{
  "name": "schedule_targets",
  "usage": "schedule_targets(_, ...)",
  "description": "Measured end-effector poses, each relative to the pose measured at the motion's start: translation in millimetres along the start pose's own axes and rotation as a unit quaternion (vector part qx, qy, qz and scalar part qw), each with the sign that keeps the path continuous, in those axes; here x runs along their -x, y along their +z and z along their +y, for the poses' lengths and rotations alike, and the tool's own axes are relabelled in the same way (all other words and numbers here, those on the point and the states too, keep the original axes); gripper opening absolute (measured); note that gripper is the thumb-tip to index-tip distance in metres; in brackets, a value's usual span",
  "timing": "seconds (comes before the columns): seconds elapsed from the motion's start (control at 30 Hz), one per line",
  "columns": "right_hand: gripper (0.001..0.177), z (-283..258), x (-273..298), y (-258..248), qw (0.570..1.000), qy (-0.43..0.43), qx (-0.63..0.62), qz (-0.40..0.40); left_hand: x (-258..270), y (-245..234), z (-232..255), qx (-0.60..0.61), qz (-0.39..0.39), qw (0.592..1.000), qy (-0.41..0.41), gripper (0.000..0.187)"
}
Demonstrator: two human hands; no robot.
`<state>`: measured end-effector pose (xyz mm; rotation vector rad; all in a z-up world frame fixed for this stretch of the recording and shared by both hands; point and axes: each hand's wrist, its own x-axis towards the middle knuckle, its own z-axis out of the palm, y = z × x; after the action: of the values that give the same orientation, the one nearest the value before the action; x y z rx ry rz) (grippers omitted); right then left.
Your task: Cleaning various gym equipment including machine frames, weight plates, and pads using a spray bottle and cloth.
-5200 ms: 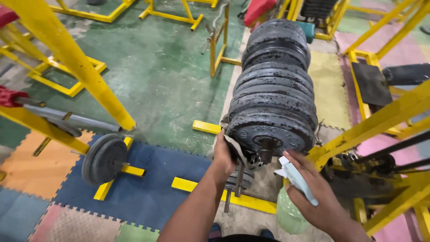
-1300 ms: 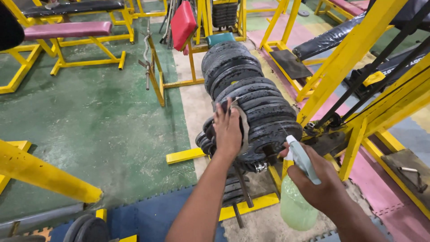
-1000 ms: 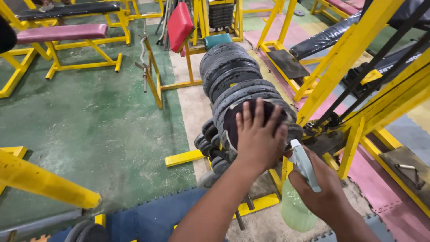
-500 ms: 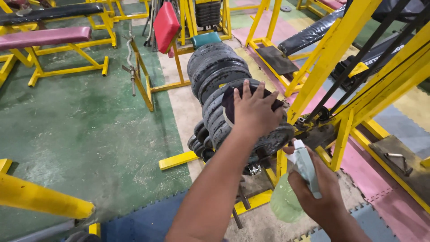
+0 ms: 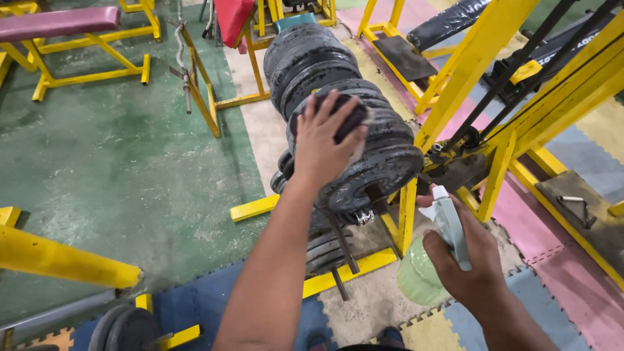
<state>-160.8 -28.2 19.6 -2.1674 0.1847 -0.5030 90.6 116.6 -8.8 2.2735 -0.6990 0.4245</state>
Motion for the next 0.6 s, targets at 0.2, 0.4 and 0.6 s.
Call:
schedule_targets(0.2, 0.052, -7, 8, 7, 1.000, -0.003, -0.016, 0.009, 34, 30, -47, 0.223, 0.091, 0.959, -0.150, 0.065)
schedule_targets(0.4, 0.053, -15, 16, 22, 0.999, -0.036, 0.006, 0.013, 45, 26, -57, 0.600, 0.054, 0.647, -0.467, 0.080)
schedule_targets(0.6, 0.055, -22, 20, 36, 0.999, -0.038, -0.029, 0.000, 39, -22, 21, 0.425, 0.021, 0.763, -0.487, 0.073)
